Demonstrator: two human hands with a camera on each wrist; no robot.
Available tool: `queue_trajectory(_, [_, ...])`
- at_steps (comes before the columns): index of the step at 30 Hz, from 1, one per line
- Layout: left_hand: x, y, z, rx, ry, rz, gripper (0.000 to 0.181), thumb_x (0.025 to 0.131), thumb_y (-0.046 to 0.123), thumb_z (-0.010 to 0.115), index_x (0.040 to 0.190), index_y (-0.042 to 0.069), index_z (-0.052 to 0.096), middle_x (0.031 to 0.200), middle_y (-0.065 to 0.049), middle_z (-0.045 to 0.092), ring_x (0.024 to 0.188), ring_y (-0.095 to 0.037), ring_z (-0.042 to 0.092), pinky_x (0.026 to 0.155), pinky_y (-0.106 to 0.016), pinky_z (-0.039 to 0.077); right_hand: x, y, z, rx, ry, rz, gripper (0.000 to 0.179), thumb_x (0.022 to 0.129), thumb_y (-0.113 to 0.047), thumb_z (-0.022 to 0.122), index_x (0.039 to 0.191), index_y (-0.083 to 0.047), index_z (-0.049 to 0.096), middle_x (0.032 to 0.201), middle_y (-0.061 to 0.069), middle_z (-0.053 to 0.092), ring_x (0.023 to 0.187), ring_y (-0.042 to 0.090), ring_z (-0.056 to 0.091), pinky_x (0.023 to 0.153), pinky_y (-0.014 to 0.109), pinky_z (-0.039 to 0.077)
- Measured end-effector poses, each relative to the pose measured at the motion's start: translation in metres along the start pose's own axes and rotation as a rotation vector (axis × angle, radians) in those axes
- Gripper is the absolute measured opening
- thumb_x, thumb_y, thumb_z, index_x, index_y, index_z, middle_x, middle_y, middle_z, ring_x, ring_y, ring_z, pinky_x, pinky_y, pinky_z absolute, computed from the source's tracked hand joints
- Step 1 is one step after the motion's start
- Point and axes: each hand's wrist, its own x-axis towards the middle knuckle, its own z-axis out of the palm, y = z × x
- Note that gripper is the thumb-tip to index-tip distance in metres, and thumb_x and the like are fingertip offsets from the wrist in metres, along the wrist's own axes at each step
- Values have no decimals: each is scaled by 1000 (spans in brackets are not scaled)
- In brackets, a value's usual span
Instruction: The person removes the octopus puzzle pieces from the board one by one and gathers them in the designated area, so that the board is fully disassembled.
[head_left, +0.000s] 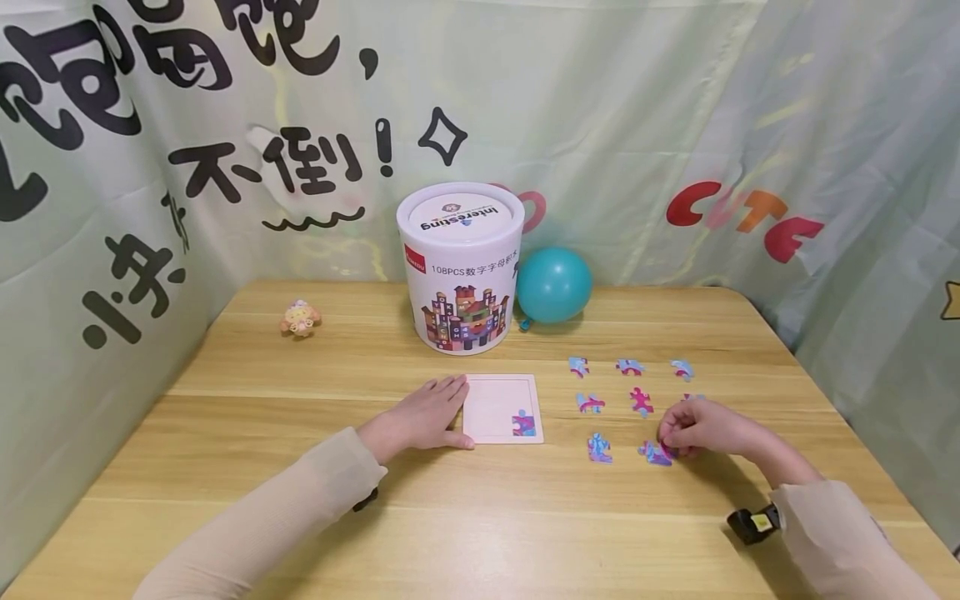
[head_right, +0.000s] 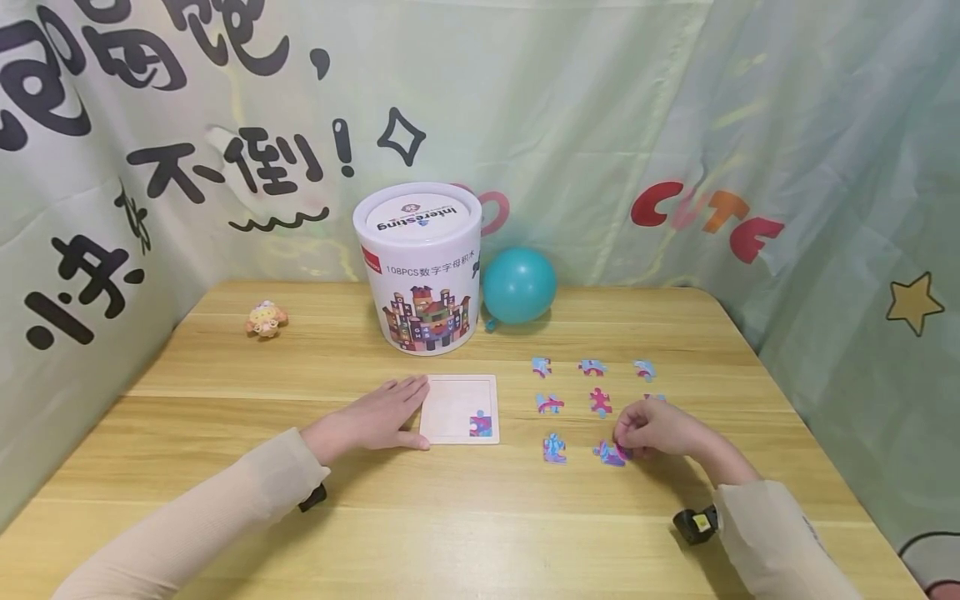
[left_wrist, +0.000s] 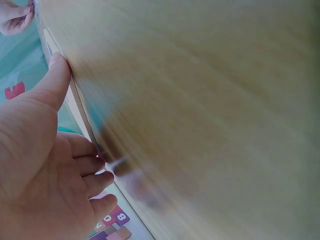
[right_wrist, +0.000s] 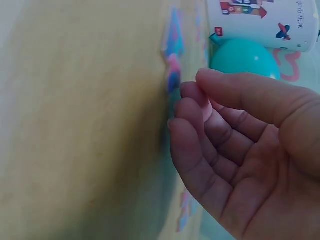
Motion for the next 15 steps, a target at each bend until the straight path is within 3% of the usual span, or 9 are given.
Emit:
queue_trajectory(8, [-1, 0, -1, -3, 1, -3, 90, 85, 60, 48, 144, -3, 22, 151, -16, 13, 137, -28, 13, 110, -40, 13, 10, -25, 1, -30, 25, -79, 11, 90, -4, 56, 89, 7, 57, 66, 5, 51, 55, 12, 46, 49, 25, 43])
queue_trajectory(15, [-1, 1, -1, 2, 3, 2, 90, 85, 60, 48, 144, -3, 21, 150, -16, 13, 137, -28, 13, 110, -41, 12, 29, -56, 13, -59, 33, -132, 15, 89, -7, 58, 95, 7, 57, 64, 4, 50, 55, 19, 45, 52, 32, 44])
